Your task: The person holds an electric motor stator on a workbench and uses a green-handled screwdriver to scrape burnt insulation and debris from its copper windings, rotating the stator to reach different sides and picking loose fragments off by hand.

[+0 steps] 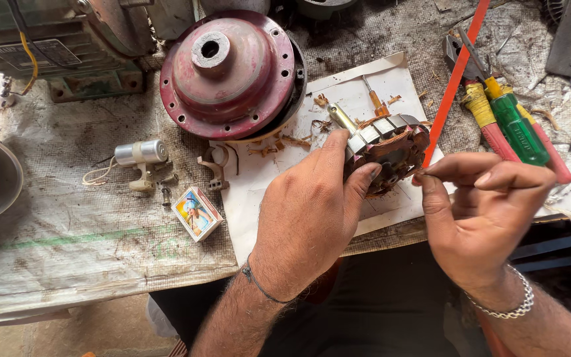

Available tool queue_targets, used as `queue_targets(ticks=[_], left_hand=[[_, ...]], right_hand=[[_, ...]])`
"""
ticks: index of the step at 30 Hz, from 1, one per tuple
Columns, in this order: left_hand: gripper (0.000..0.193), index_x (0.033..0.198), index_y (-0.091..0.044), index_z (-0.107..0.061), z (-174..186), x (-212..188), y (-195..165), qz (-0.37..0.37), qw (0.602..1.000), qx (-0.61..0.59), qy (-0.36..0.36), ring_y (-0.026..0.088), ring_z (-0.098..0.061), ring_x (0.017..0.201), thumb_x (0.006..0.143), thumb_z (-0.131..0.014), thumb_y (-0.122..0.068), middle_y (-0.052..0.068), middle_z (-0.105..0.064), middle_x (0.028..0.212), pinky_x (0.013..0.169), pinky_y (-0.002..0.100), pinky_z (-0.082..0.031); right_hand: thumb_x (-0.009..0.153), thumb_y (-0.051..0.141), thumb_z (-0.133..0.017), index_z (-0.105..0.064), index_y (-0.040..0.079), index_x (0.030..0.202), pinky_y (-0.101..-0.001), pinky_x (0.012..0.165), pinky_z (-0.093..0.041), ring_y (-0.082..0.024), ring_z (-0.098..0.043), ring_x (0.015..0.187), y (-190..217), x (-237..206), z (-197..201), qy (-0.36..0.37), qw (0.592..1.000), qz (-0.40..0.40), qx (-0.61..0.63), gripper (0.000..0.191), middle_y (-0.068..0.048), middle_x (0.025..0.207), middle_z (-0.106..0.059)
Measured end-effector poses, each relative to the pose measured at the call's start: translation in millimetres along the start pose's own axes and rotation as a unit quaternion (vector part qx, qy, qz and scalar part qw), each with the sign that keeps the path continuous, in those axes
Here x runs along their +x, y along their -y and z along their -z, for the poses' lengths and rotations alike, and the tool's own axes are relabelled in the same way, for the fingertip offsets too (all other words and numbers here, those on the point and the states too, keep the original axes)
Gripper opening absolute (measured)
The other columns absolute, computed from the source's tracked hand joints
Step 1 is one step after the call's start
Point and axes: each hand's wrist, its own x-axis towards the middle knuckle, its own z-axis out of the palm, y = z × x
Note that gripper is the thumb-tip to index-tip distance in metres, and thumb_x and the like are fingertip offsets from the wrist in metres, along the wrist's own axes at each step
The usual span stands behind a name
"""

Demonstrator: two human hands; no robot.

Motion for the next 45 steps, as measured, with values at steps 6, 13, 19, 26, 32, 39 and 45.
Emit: queue_targets(ticks=[6, 13, 19, 26, 32, 39, 45], left_hand=[[0.036, 0.12, 0.002, -0.057, 0, 0, 1, 0.005, 1.0, 0.014, 0.006, 0.038, -0.07, 0.08, 0.101, -0.064, -0.028, 0.017, -0.07, 0.089, 0.064, 0.048, -0.053], [0.035, 0.123, 0.002, -0.056, 1, 0, 0, 0.0, 1.0, -0.007, 0.002, 0.039, -0.07, 0.083, 0.103, -0.063, -0.026, 0.018, -0.07, 0.09, 0.068, 0.049, -0.054], [0.033, 0.12, 0.002, -0.056, 1, 1, -2, 0.017, 1.0, -0.007, 0.013, 0.04, -0.07, 0.083, 0.102, -0.063, -0.025, 0.018, -0.07, 0.089, 0.067, 0.049, -0.053], [0.036, 0.123, 0.004, -0.056, 2, 0, -4, 0.015, 1.0, 0.004, -0.004, 0.041, -0.07, 0.082, 0.101, -0.064, -0.024, 0.02, -0.07, 0.09, 0.067, 0.05, -0.054], [0.036, 0.123, 0.004, -0.057, 0, 1, -3, 0.025, 1.0, 0.0, 0.006, 0.04, -0.071, 0.08, 0.101, -0.064, -0.024, 0.019, -0.071, 0.089, 0.064, 0.049, -0.054], [0.037, 0.123, 0.003, -0.057, -2, 1, -3, 0.025, 1.0, 0.007, 0.008, 0.04, -0.071, 0.079, 0.1, -0.064, -0.024, 0.019, -0.071, 0.087, 0.063, 0.049, -0.054], [0.035, 0.121, 0.003, -0.057, -2, 1, -2, 0.025, 1.0, 0.012, 0.006, 0.039, -0.071, 0.079, 0.1, -0.064, -0.025, 0.018, -0.071, 0.087, 0.062, 0.049, -0.054]], right_hand=[[0.1, -0.015, -0.074, -0.029, 0.005, 0.121, -0.0348, 0.094, -0.053, -0.032, -0.064, 0.105, 11, 15, 5, 0.006, 0.964, 0.137, -0.227, 0.053, -0.025, 0.12, -0.058], [0.079, -0.01, -0.081, -0.043, 0.004, 0.109, -0.0429, 0.08, -0.055, -0.032, -0.073, 0.09, 27, 18, -10, 0.121, 0.906, 0.267, -0.306, 0.051, -0.014, 0.1, -0.072], [0.079, -0.005, -0.08, -0.046, 0.006, 0.108, -0.0442, 0.081, -0.053, -0.031, -0.073, 0.09, 26, 17, -11, 0.154, 0.885, 0.286, -0.334, 0.045, -0.011, 0.099, -0.072], [0.08, -0.005, -0.077, -0.043, 0.007, 0.107, -0.0425, 0.08, -0.053, -0.028, -0.074, 0.093, 9, 5, -6, 0.12, 0.915, 0.262, -0.282, 0.045, -0.011, 0.1, -0.074], [0.084, -0.005, -0.072, -0.03, 0.004, 0.112, -0.022, 0.057, -0.053, -0.017, -0.069, 0.075, 0, -6, -3, -0.009, 0.99, -0.028, -0.14, 0.051, -0.021, 0.11, -0.071], [0.086, -0.013, -0.079, -0.031, 0.004, 0.112, -0.0319, 0.077, -0.06, -0.026, -0.075, 0.098, -1, -5, -9, 0.032, 0.967, 0.146, -0.209, 0.056, -0.019, 0.102, -0.073], [0.089, -0.009, -0.081, -0.032, 0.002, 0.113, -0.0247, 0.069, -0.06, -0.019, -0.076, 0.088, -1, -8, -11, 0.03, 0.973, 0.083, -0.213, 0.056, -0.02, 0.104, -0.074]])
